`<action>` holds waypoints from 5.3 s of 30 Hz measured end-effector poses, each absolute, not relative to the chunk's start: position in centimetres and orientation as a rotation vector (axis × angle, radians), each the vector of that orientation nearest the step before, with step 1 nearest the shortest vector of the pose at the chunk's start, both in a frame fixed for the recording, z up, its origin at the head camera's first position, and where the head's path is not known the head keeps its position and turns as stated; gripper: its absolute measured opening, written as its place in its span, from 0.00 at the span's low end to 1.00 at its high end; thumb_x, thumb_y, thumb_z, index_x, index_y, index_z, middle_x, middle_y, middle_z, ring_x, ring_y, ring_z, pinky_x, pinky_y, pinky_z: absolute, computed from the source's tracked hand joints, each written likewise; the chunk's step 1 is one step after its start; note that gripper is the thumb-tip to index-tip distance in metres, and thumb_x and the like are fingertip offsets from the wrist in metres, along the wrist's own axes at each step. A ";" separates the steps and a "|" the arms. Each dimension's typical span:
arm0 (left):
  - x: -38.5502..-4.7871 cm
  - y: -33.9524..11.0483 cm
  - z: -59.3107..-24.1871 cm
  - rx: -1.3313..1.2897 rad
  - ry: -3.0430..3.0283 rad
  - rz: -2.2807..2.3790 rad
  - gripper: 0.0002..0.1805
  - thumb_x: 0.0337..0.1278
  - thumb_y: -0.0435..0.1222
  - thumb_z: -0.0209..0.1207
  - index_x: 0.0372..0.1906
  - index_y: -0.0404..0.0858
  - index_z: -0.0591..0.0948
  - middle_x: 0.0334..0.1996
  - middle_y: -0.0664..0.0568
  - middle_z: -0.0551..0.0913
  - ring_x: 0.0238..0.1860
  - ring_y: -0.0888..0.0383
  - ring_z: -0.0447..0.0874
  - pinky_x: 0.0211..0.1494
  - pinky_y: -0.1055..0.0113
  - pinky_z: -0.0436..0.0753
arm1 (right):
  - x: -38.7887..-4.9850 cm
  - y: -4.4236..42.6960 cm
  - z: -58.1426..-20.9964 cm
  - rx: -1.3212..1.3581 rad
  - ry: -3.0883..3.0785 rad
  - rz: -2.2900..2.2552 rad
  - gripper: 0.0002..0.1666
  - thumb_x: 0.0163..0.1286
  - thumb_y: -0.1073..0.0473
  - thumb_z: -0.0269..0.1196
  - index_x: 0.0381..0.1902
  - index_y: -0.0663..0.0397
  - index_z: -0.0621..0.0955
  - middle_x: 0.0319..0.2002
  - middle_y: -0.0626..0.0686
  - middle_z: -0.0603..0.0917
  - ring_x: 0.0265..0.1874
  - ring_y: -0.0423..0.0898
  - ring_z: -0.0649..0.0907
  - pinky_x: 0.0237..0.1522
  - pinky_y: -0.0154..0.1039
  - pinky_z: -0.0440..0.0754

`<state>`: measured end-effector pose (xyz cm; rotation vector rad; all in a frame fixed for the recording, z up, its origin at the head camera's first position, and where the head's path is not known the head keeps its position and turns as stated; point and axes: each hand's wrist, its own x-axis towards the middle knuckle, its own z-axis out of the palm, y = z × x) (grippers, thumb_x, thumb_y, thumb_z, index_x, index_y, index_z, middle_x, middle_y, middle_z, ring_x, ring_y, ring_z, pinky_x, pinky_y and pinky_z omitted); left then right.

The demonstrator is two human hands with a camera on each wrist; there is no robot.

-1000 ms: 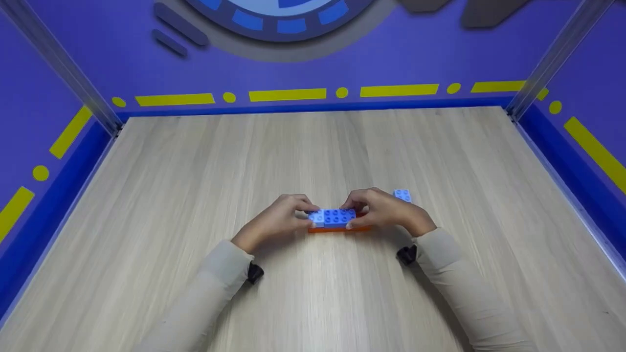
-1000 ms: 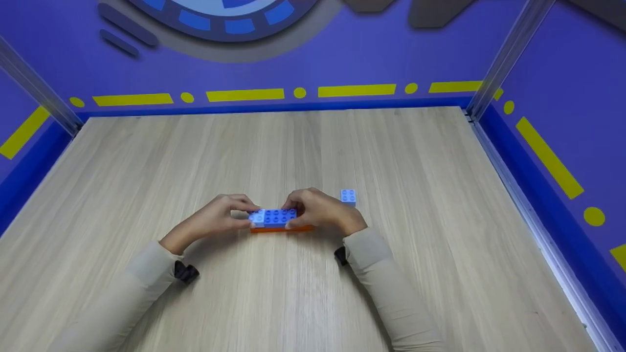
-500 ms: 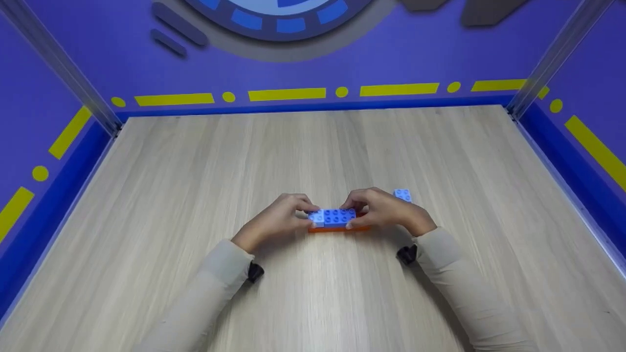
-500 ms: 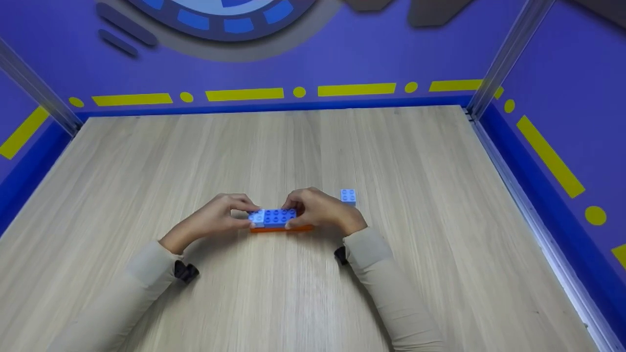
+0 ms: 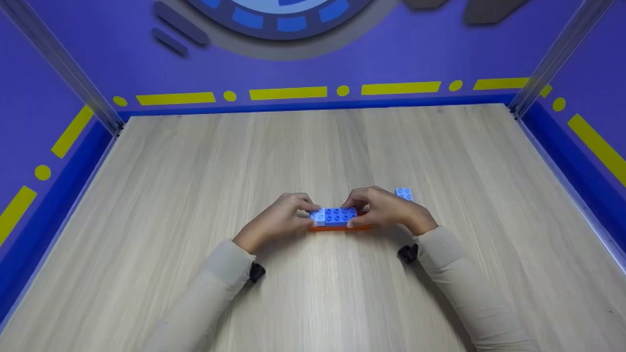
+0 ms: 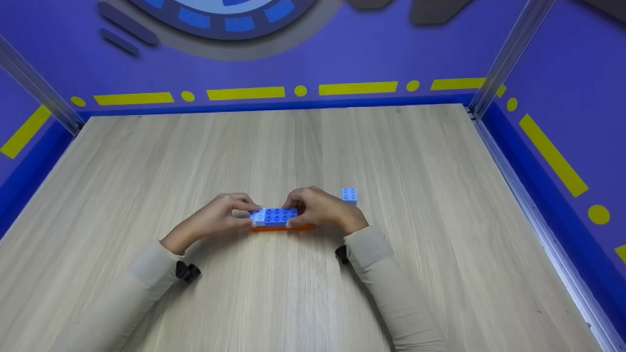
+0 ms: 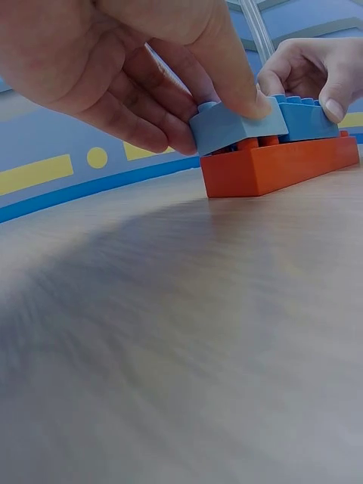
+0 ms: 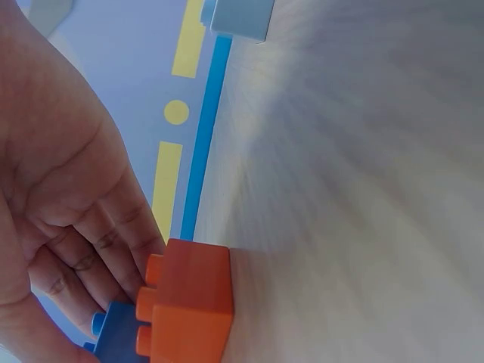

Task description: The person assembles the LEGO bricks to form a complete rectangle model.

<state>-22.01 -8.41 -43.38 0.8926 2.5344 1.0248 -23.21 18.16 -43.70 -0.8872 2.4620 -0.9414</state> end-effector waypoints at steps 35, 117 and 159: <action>-22.1 -8.2 -44.2 0.728 2.483 1.175 0.19 0.46 0.30 0.70 0.49 0.35 0.85 0.42 0.48 0.85 0.47 0.55 0.82 0.55 0.61 0.81 | -23.2 18.0 -43.5 -0.937 2.476 -0.921 0.17 0.59 0.55 0.70 0.44 0.55 0.82 0.43 0.52 0.84 0.41 0.47 0.83 0.48 0.46 0.82; -21.7 -8.6 -44.8 0.621 2.449 1.232 0.21 0.49 0.34 0.69 0.53 0.40 0.83 0.47 0.50 0.84 0.49 0.57 0.80 0.56 0.61 0.80 | -23.2 21.1 -40.4 -0.942 2.686 -0.670 0.22 0.63 0.60 0.66 0.55 0.61 0.80 0.52 0.59 0.82 0.53 0.56 0.80 0.56 0.53 0.78; -21.6 -8.6 -44.8 0.692 2.458 1.253 0.21 0.49 0.33 0.69 0.52 0.37 0.83 0.47 0.49 0.84 0.51 0.54 0.80 0.58 0.58 0.78 | -23.9 25.7 -41.5 -0.750 2.764 -0.549 0.25 0.62 0.63 0.65 0.58 0.64 0.78 0.56 0.62 0.79 0.57 0.60 0.77 0.59 0.57 0.74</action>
